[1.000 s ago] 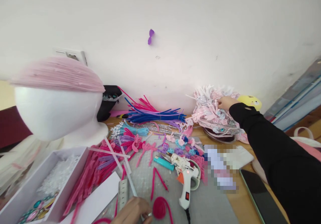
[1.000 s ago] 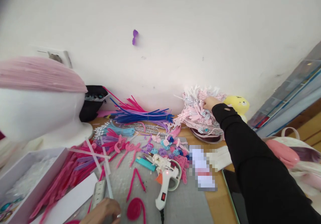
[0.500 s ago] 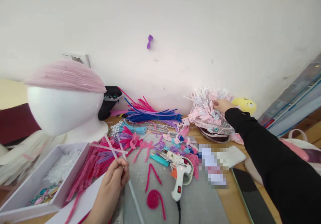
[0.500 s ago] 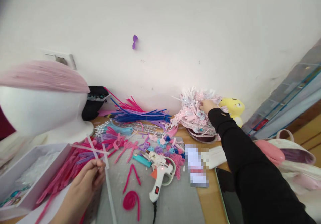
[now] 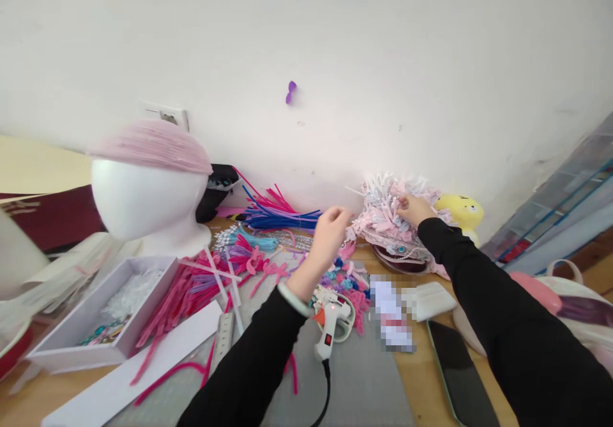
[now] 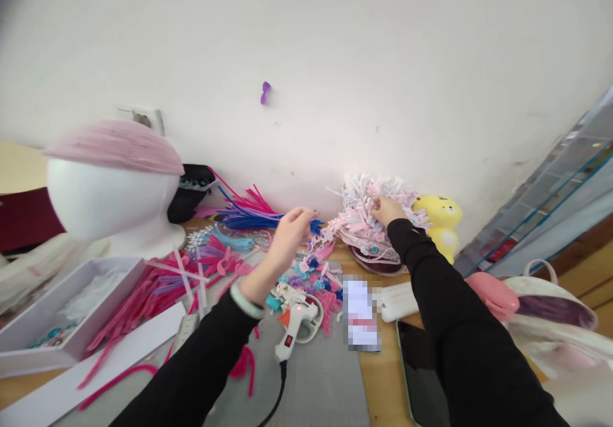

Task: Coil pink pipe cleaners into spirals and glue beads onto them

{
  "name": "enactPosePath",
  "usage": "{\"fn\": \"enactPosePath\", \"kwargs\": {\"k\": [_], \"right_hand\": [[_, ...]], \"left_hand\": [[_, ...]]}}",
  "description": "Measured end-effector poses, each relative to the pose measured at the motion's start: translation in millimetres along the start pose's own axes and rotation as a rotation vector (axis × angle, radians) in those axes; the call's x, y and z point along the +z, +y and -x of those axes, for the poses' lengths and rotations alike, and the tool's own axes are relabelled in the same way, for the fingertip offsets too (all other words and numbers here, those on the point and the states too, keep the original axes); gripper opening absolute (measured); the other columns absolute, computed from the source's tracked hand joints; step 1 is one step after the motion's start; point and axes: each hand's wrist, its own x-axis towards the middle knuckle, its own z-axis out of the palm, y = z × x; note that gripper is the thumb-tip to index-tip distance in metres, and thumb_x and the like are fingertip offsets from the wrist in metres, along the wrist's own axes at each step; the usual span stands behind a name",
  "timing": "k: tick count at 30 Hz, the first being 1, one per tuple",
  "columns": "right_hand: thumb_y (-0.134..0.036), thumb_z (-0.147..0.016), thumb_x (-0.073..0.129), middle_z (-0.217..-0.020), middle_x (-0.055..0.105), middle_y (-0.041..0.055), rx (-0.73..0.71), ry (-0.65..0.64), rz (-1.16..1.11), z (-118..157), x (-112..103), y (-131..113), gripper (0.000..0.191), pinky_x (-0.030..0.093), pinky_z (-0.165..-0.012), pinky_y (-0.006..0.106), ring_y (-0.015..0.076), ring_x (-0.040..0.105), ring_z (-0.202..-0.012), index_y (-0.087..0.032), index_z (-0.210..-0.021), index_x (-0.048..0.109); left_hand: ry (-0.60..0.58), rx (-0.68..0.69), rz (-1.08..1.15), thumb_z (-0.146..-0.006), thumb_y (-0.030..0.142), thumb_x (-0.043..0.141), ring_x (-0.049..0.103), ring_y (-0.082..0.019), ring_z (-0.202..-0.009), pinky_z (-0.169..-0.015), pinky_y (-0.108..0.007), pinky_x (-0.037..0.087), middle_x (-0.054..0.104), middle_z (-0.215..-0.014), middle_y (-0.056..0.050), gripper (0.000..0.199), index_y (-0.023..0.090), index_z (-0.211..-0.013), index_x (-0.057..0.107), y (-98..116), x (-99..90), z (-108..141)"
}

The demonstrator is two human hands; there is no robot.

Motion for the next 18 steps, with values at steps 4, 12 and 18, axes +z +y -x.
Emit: {"fn": "enactPosePath", "kwargs": {"k": [4,12,18], "right_hand": [[-0.016,-0.064,0.052,-0.079,0.062,0.0072,0.001,0.067,-0.083,3.3,-2.6,5.3,0.028,0.045,-0.066,0.024,0.0144,0.058,-0.069,-0.011,-0.091,0.053],[-0.015,-0.064,0.051,-0.072,0.062,0.0048,-0.099,0.091,-0.190,11.3,-12.0,5.9,0.017,0.045,-0.066,0.026,0.0145,0.058,-0.067,-0.013,-0.081,0.054],[-0.015,-0.066,0.051,-0.076,0.064,0.0061,-0.159,0.124,-0.206,18.1,-11.8,0.5,0.018,0.046,-0.068,0.027,0.0158,0.059,-0.069,-0.013,-0.083,0.056]], "left_hand": [[-0.171,0.320,-0.535,-0.073,0.026,0.045,0.049,-0.012,-0.066,-0.065,-0.023,0.039,0.051,-0.066,0.000,0.017,0.015,-0.075,0.057,-7.3,51.6,-42.0],[-0.308,0.374,-0.739,-0.063,0.029,0.058,0.047,-0.025,-0.096,-0.084,-0.033,0.033,0.053,-0.099,-0.013,0.039,0.013,-0.098,0.056,-42.4,99.8,-96.6],[-0.419,0.343,-0.726,-0.063,0.025,0.056,0.050,-0.019,-0.078,-0.072,-0.027,0.037,0.058,-0.075,-0.006,0.015,0.012,-0.070,0.058,-51.6,97.6,-115.9]]}}
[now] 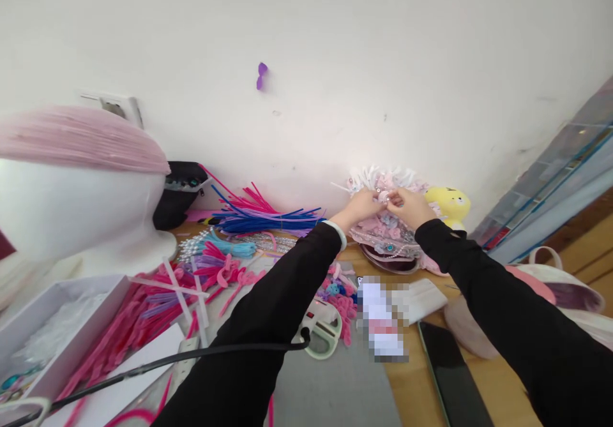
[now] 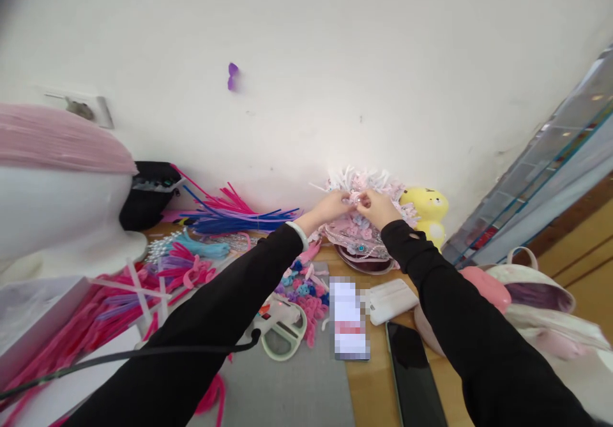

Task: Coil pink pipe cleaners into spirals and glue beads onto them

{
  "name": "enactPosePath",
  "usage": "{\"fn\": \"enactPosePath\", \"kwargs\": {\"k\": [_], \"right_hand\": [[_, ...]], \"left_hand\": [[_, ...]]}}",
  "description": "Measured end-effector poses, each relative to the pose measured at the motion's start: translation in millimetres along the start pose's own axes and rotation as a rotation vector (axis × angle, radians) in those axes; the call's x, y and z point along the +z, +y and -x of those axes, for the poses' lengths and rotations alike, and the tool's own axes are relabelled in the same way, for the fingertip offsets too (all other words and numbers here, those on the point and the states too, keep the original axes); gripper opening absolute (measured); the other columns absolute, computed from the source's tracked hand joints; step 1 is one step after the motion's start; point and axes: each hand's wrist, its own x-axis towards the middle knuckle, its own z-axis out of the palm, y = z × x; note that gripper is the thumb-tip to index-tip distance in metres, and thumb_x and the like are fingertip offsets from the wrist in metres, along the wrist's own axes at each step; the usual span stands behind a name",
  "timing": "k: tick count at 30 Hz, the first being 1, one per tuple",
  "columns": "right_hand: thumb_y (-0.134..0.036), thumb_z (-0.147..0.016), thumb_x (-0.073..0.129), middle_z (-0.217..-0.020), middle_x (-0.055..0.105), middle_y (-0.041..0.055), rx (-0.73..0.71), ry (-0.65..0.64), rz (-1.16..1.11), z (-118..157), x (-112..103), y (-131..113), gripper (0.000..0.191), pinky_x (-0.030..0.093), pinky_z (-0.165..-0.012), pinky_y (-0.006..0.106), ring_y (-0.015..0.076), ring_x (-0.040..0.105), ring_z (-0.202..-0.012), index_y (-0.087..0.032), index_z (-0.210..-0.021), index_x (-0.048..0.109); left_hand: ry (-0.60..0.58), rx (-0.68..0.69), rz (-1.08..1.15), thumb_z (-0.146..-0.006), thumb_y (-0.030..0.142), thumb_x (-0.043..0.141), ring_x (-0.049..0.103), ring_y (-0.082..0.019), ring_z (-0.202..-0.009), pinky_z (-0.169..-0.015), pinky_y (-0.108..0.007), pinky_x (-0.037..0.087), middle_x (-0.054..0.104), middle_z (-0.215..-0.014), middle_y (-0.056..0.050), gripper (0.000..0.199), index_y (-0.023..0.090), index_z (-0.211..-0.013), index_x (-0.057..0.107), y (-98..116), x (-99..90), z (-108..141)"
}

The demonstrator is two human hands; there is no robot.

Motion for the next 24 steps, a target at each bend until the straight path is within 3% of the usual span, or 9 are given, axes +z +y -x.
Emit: {"fn": "enactPosePath", "kwargs": {"k": [3,10,16,24], "right_hand": [[-0.014,-0.069,0.049,-0.081,0.064,0.0079,-0.022,-0.024,0.033,1.9,1.6,-4.5,0.021,0.046,-0.071,0.027,0.0168,0.060,-0.074,-0.012,-0.088,0.057],[-0.015,-0.076,0.041,-0.087,0.063,0.0120,-0.084,0.005,0.270,5.4,8.5,-10.5,0.024,0.040,-0.077,0.033,0.0234,0.057,-0.083,-0.012,-0.093,0.058],[-0.014,-0.073,0.042,-0.083,0.064,0.0125,-0.039,0.053,0.215,3.0,16.8,-11.6,0.024,0.041,-0.076,0.034,0.0243,0.058,-0.080,-0.012,-0.089,0.060],[-0.021,-0.076,0.042,-0.086,0.066,0.0067,-0.019,0.111,-0.036,5.4,24.7,-5.4,0.024,0.045,-0.072,0.027,0.0171,0.060,-0.077,-0.015,-0.088,0.061]], "left_hand": [[0.014,0.023,0.059,-0.064,0.019,0.052,0.047,-0.015,-0.069,-0.066,-0.024,0.036,0.052,-0.064,-0.001,0.009,0.013,-0.058,0.052,-2.5,1.5,-2.2],[0.040,0.004,0.266,-0.065,0.012,0.044,0.035,-0.008,-0.051,-0.052,-0.020,0.030,0.032,-0.048,0.007,0.019,0.016,-0.048,0.037,-8.3,13.0,-4.2],[0.073,-0.042,0.382,-0.064,0.013,0.045,0.034,-0.008,-0.050,-0.050,-0.020,0.029,0.031,-0.047,0.007,0.020,0.016,-0.047,0.036,-9.3,14.3,-2.2],[0.060,-0.083,0.460,-0.064,0.015,0.044,0.035,-0.007,-0.049,-0.050,-0.020,0.030,0.037,-0.048,0.006,0.013,0.014,-0.052,0.044,-16.9,12.6,1.9]]}}
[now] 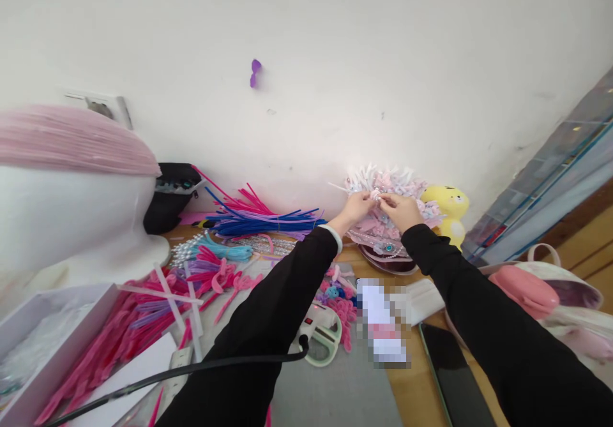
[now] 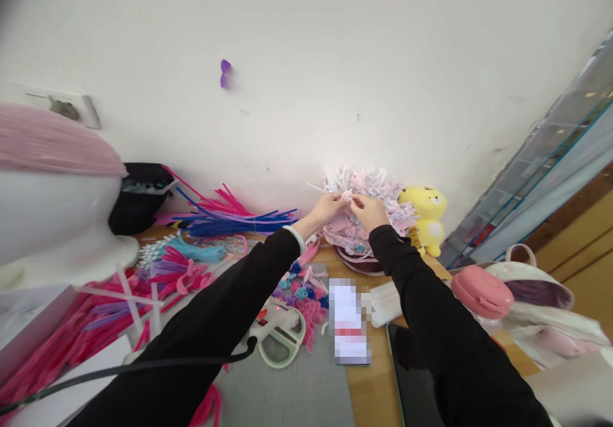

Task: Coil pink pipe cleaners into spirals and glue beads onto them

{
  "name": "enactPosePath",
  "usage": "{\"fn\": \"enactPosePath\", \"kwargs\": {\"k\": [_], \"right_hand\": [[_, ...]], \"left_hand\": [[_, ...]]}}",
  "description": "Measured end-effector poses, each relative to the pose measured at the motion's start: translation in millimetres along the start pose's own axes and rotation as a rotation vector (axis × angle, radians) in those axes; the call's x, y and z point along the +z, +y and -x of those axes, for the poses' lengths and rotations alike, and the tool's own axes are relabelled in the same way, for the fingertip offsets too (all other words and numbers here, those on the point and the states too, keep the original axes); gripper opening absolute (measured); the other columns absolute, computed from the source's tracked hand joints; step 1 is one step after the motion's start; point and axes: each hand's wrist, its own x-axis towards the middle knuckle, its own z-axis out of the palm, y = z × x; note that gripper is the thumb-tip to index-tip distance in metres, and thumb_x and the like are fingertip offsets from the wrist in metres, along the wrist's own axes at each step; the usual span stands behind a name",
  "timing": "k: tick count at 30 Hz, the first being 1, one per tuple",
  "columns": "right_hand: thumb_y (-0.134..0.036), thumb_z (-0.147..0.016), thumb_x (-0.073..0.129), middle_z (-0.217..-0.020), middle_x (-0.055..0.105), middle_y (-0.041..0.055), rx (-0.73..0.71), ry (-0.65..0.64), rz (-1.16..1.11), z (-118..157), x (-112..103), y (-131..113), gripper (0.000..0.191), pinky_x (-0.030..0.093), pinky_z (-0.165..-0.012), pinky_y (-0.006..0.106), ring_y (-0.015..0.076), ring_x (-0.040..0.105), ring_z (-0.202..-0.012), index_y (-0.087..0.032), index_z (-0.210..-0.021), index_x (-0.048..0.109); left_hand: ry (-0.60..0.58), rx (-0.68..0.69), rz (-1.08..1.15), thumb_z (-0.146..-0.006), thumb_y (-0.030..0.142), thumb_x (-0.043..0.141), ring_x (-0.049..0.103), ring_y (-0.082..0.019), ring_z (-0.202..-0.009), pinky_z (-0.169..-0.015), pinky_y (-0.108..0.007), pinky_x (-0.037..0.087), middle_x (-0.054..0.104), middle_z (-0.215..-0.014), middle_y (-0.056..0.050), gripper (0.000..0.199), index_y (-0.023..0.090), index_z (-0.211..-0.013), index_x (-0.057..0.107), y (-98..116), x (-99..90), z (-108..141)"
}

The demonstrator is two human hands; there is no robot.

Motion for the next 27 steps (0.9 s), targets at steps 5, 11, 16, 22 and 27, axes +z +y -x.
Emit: {"fn": "enactPosePath", "kwargs": {"k": [5,11,16,22,27], "right_hand": [[-0.033,-0.073,0.049,-0.078,0.064,0.0067,0.069,0.094,-0.045,1.7,-4.6,-2.9,0.022,0.044,-0.065,0.028,0.0176,0.058,-0.070,-0.014,-0.081,0.058],[-0.031,-0.085,0.030,-0.064,0.062,0.0082,0.063,-0.179,0.234,3.4,-8.6,-11.1,0.038,0.041,-0.066,0.028,0.0201,0.058,-0.067,-0.017,-0.062,0.057],[-0.022,-0.083,0.033,-0.072,0.065,0.0097,0.001,-0.248,0.268,1.5,-7.7,-14.5,0.031,0.039,-0.069,0.028,0.0211,0.059,-0.074,-0.016,-0.070,0.061],[-0.023,-0.081,0.037,-0.075,0.065,0.0092,-0.045,-0.303,0.285,-0.2,-5.0,-23.7,0.026,0.037,-0.065,0.026,0.0197,0.059,-0.074,-0.016,-0.075,0.061],[-0.028,-0.080,0.037,-0.068,0.063,0.0091,-0.027,-0.297,0.300,6.6,-0.8,-32.0,0.027,0.035,-0.059,0.026,0.0196,0.058,-0.065,-0.015,-0.071,0.058]], "left_hand": [[0.003,-0.007,-0.017,-0.064,0.016,0.045,0.036,-0.008,-0.050,-0.049,-0.020,0.030,0.038,-0.047,0.006,0.012,0.013,-0.052,0.046,2.7,0.2,-2.0],[-0.028,-0.023,-0.051,-0.064,0.013,0.044,0.041,-0.009,-0.052,-0.052,-0.020,0.033,0.043,-0.049,0.004,0.012,0.013,-0.053,0.050,12.6,-4.2,0.6],[-0.076,-0.080,-0.102,-0.062,0.023,0.055,0.043,-0.012,-0.053,-0.055,-0.023,0.034,0.040,-0.041,0.003,0.022,0.014,-0.043,0.048,16.5,-12.9,-5.7],[-0.112,-0.135,-0.056,-0.064,0.014,0.050,0.041,-0.012,-0.051,-0.057,-0.024,0.033,0.039,-0.040,0.003,0.026,0.015,-0.038,0.043,10.4,-18.4,-4.5],[-0.131,-0.149,0.120,-0.064,0.008,0.045,0.035,-0.008,-0.046,-0.052,-0.021,0.031,0.039,-0.046,0.005,0.019,0.015,-0.046,0.042,6.9,-21.2,7.8]]}}
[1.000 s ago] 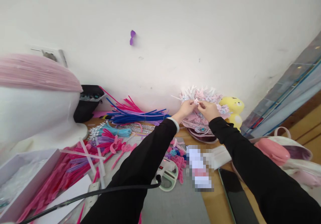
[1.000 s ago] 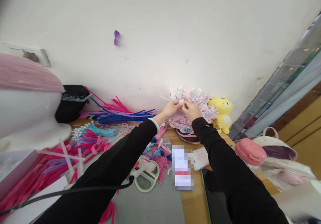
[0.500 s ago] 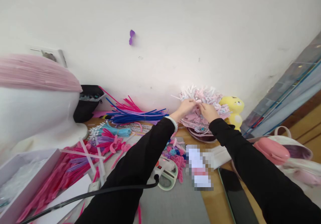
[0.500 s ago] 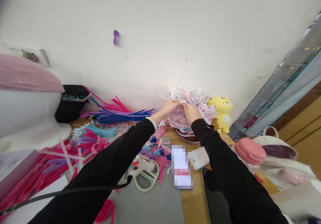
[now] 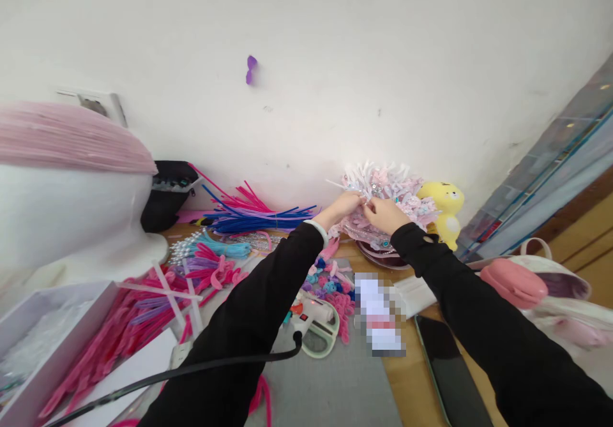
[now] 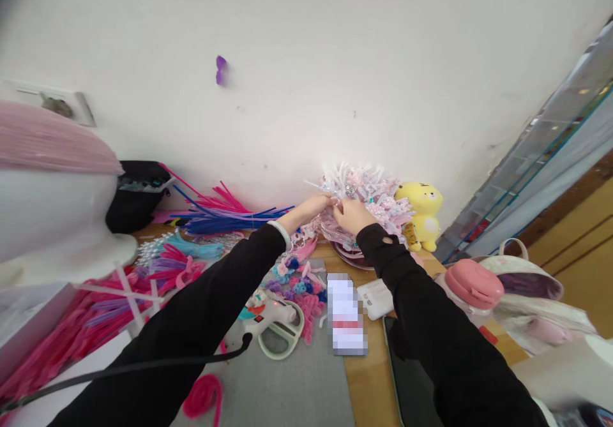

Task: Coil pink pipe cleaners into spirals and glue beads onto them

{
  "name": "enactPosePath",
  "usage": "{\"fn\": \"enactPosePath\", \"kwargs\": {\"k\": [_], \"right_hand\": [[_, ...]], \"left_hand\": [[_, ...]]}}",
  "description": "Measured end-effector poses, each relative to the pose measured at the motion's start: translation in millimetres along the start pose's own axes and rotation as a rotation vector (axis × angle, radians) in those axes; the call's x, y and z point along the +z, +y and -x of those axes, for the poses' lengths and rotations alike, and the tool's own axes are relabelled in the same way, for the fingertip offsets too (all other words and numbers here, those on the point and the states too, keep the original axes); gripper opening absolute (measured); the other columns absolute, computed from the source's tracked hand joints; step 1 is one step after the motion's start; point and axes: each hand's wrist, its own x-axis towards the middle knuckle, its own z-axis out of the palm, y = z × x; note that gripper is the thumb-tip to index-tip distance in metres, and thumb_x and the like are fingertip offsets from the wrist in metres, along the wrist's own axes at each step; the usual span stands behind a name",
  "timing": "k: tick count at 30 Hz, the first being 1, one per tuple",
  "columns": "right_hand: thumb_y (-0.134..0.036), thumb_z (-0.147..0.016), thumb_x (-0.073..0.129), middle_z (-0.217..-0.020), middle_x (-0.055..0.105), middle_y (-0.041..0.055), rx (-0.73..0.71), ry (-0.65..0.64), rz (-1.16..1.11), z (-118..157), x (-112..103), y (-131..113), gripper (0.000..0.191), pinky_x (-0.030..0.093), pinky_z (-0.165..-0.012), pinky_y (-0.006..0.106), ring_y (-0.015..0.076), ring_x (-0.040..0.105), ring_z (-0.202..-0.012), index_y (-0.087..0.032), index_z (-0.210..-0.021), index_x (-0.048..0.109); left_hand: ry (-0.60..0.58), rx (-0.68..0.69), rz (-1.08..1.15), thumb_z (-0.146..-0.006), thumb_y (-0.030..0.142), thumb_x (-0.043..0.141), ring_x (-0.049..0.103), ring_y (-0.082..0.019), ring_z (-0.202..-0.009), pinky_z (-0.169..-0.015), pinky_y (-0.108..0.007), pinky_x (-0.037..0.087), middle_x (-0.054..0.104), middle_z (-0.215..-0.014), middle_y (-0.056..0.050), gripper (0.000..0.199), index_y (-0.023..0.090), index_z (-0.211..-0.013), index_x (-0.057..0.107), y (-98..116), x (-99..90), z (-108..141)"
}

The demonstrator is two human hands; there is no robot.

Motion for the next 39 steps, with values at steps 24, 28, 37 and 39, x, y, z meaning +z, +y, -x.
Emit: {"fn": "enactPosePath", "kwargs": {"k": [24,28,37,39], "right_hand": [[-0.014,-0.080,0.024,-0.072,0.061,0.0102,0.176,0.074,-0.109,4.4,24.1,1.8,0.034,0.032,-0.060,0.027,0.0202,0.052,-0.071,-0.015,-0.065,0.055],[-0.012,-0.079,0.023,-0.069,0.060,0.0067,0.192,0.059,-0.143,2.7,27.0,7.2,0.034,0.034,-0.058,0.025,0.0164,0.051,-0.065,-0.015,-0.064,0.054],[-0.032,-0.083,0.024,-0.060,0.059,0.0090,0.233,0.024,-0.059,7.8,8.3,1.3,0.045,0.034,-0.055,0.027,0.0199,0.053,-0.063,-0.013,-0.065,0.061],[-0.030,-0.084,0.025,-0.064,0.060,0.0119,0.223,0.018,0.001,9.0,3.9,-2.5,0.043,0.033,-0.058,0.028,0.0219,0.054,-0.066,-0.012,-0.074,0.063]], "left_hand": [[0.098,-0.030,0.355,-0.067,0.011,0.047,0.032,-0.005,-0.040,-0.044,-0.019,0.027,0.037,-0.044,0.006,0.020,0.015,-0.050,0.039,-13.8,26.7,17.9],[0.105,-0.022,0.280,-0.069,0.009,0.043,0.031,-0.005,-0.040,-0.045,-0.019,0.027,0.034,-0.044,0.006,0.020,0.015,-0.050,0.037,-13.6,28.3,18.7],[0.138,0.021,0.023,-0.064,0.004,0.044,0.038,-0.010,-0.053,-0.060,-0.023,0.035,0.042,-0.049,0.004,0.019,0.015,-0.048,0.044,-10.6,25.9,16.6],[0.153,0.024,-0.018,-0.064,0.004,0.045,0.039,-0.011,-0.057,-0.066,-0.025,0.035,0.044,-0.051,0.004,0.019,0.015,-0.048,0.045,-8.8,25.8,17.9]]}}
